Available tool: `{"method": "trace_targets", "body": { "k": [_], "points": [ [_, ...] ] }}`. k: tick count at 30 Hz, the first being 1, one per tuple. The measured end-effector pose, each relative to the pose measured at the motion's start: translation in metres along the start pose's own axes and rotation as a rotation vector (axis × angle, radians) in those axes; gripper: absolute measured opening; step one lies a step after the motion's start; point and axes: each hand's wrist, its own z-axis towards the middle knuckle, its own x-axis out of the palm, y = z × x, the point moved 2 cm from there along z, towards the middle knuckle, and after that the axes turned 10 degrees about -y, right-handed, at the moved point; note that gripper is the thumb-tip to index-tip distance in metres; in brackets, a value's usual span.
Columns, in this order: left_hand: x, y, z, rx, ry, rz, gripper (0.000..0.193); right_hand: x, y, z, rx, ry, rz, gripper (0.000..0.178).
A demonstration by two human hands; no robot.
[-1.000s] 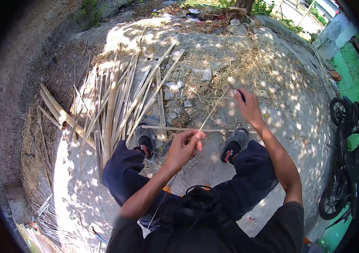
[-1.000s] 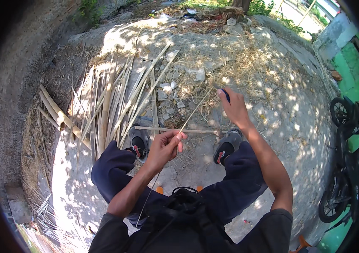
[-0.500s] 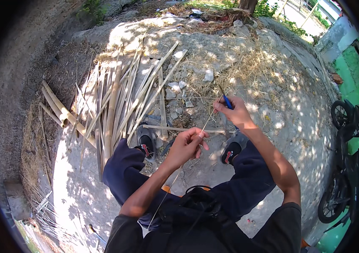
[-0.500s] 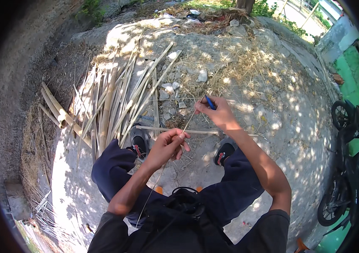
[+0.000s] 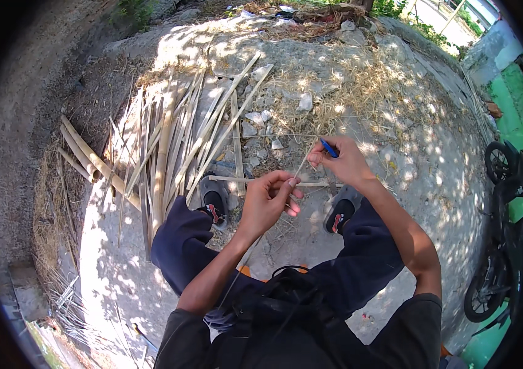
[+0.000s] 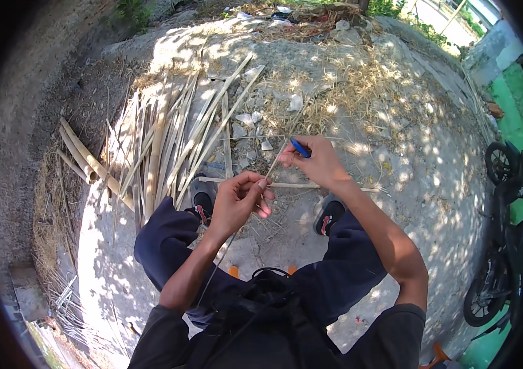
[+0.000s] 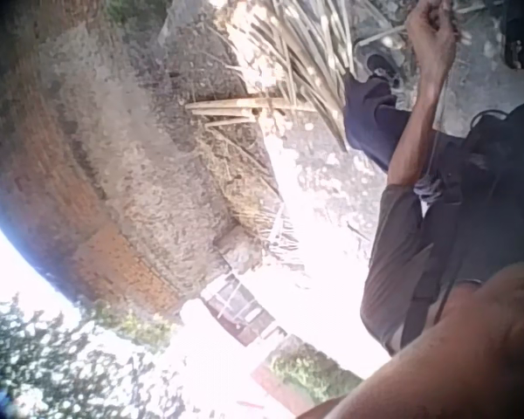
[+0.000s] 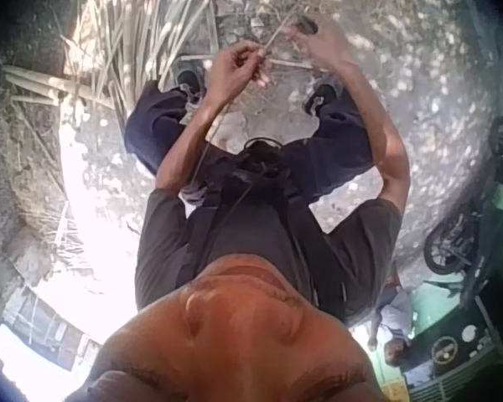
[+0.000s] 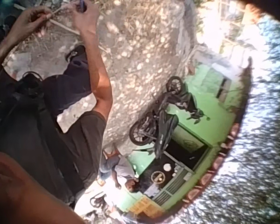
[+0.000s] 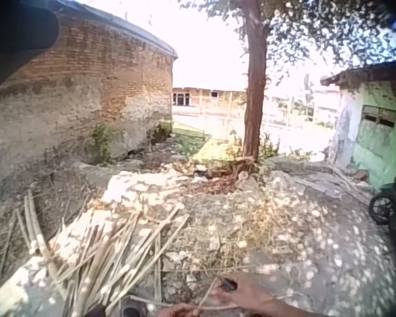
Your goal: The person whittles and shapes a thin bamboo stick using a utility knife.
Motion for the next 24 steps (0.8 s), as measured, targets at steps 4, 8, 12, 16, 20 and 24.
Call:
{"method": "trace_targets", "body": {
  "k": [4, 8, 12, 16, 20, 24],
  "points": [
    [0.001, -0.006, -0.006, -0.057, 0.024, -0.008, 0.023, -0.031, -0.018, 0.011, -0.093, -0.265, -0.104, 0.017],
    [-0.005, -0.004, -0.006, -0.089, 0.040, -0.084, 0.022, -0.052, -0.030, 0.008, -0.053, -0.283, -0.002, 0.029],
    [-0.005, -0.006, -0.006, -0.092, 0.031, -0.081, 0.022, -0.039, 0.008, -0.012, -0.463, -0.373, -0.434, 0.038],
    [-0.002, -0.011, -0.008, -0.094, 0.032, -0.063, 0.023, -0.026, 0.024, -0.019, -0.287, -0.221, -0.280, 0.038],
    [0.004, -0.011, -0.008, -0.112, 0.019, -0.075, 0.024, -0.009, 0.034, -0.028, -0.289, -0.007, -0.254, 0.031],
    [0.006, -0.004, -0.004, -0.117, 0.033, -0.120, 0.023, 0.002, 0.026, -0.032, -0.371, 0.046, -0.298, 0.032]
  ]
}}
